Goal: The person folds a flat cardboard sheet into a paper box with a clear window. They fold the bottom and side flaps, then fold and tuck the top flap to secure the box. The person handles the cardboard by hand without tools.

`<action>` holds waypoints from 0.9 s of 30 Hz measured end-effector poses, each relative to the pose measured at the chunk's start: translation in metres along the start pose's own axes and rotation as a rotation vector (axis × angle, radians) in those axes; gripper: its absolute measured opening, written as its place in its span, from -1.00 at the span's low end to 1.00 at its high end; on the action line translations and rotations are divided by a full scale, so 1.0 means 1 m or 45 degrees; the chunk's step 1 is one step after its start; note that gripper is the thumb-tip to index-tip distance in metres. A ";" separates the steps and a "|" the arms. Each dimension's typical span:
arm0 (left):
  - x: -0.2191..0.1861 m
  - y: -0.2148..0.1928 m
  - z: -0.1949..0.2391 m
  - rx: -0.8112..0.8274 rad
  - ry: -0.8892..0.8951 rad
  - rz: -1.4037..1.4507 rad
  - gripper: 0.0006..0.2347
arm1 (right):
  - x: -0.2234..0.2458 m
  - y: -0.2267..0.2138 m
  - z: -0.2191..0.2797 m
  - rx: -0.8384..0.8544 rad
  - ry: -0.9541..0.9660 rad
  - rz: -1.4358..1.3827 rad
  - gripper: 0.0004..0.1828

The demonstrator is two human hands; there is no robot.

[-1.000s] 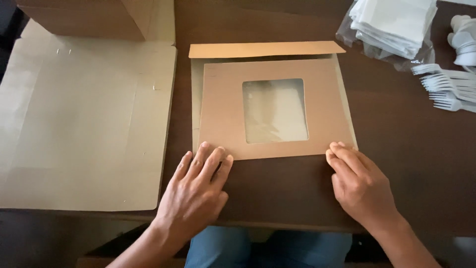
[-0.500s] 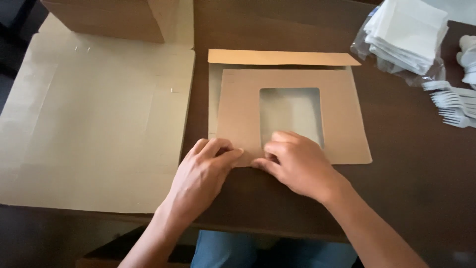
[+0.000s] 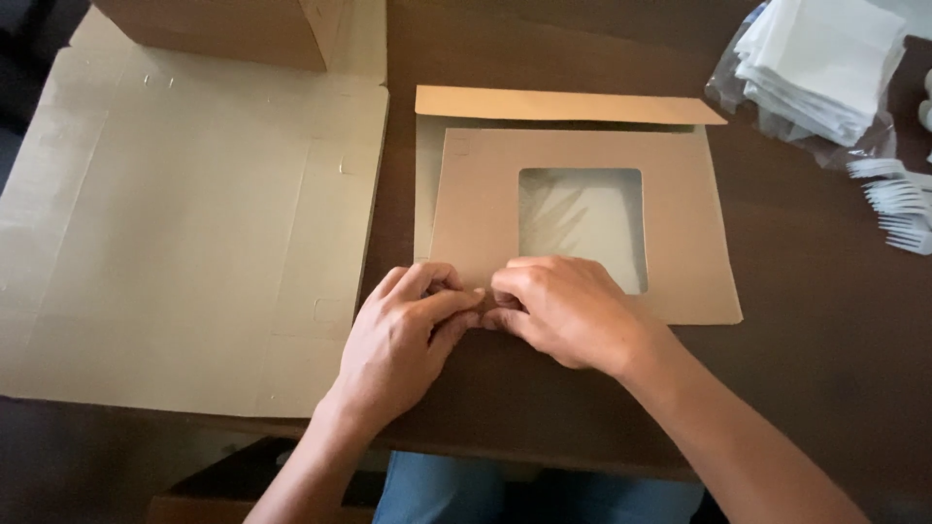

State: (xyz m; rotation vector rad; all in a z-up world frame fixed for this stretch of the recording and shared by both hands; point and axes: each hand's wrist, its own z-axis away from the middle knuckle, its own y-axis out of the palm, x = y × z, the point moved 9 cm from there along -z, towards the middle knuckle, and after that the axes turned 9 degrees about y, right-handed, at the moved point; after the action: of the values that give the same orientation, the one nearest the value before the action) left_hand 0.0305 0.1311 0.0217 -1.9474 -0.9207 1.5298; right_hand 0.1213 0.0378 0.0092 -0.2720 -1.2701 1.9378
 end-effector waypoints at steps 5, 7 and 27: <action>0.008 0.010 0.001 0.026 -0.061 -0.071 -0.90 | -0.002 0.013 -0.005 -0.046 -0.097 0.081 -0.77; 0.007 0.010 0.000 0.047 -0.080 -0.088 -0.90 | -0.003 0.017 -0.007 -0.069 -0.148 0.116 -0.76; -0.005 0.002 -0.001 -0.136 0.077 -0.090 -0.88 | -0.036 0.010 0.015 -0.282 -0.334 0.089 -0.60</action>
State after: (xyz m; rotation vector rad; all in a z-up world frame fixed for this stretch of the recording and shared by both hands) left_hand 0.0314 0.1259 0.0237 -2.0012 -1.0529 1.4008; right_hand 0.1320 0.0000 -0.0002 -0.1786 -1.6711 1.9391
